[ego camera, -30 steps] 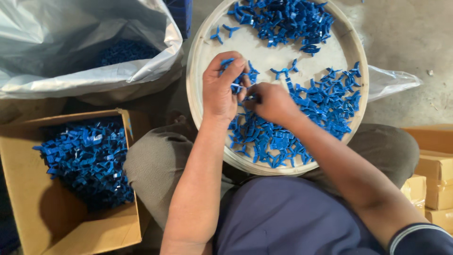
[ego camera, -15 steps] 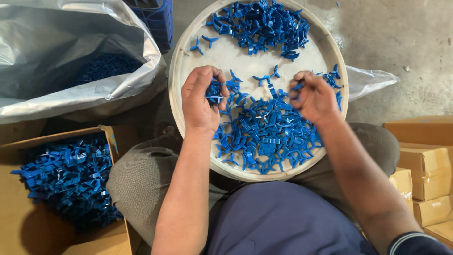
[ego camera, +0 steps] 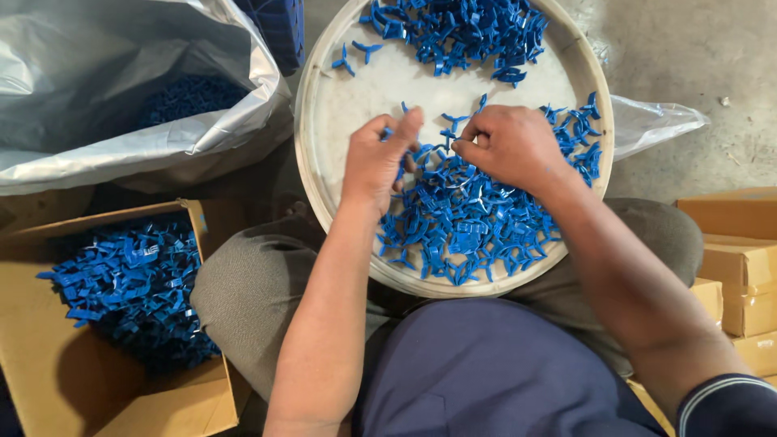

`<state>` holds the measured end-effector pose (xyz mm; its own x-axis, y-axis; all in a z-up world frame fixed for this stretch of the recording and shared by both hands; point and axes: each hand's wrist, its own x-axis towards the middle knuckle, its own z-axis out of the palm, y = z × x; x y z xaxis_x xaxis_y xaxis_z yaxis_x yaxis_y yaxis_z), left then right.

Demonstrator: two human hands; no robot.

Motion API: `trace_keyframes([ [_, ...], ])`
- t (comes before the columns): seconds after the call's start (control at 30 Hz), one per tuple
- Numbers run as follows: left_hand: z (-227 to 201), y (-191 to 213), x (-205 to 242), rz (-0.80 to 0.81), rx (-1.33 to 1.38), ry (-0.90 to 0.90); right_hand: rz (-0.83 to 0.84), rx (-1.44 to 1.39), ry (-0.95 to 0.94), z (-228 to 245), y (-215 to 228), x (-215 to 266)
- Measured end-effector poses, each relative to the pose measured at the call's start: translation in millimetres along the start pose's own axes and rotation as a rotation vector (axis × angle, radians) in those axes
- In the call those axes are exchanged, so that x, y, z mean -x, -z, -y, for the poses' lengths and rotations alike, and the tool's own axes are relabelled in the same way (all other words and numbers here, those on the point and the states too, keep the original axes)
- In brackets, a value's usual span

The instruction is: The person sits on the floor and sorts small blue plastic parts from a white tray into a large white bag. They pick up handfuls of parts, separate them, and transfer them into the bag.

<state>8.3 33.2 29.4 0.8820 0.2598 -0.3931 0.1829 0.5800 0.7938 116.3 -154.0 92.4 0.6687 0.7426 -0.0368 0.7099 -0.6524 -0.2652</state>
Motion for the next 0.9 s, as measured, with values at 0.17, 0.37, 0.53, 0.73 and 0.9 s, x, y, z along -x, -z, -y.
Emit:
trace_keyframes([
  [0.17, 6.2, -11.0, 1.0, 0.15, -0.06, -0.071, -0.119, 0.044, 0.256, 25.6, 28.2, 0.6],
  [0.37, 2.9, -10.6, 15.0, 0.261, 0.182, -0.147, 0.004, -0.94, -0.075, 24.2, 8.9, 4.2],
  [0.53, -11.8, 0.6, 14.5, 0.159, 0.432, -0.191, -0.07, -1.666, -0.188, -1.1, 8.2, 20.8],
  [0.73, -15.8, 10.8, 9.2, 0.063, 0.606, -0.262, 0.007, -0.571, -0.139, -26.1, 5.7, 50.6],
  [0.9, -8.6, -10.3, 19.7, 0.076, 0.529, -0.311, 0.144, -1.683, -0.782, 4.5, -38.6, 57.9],
])
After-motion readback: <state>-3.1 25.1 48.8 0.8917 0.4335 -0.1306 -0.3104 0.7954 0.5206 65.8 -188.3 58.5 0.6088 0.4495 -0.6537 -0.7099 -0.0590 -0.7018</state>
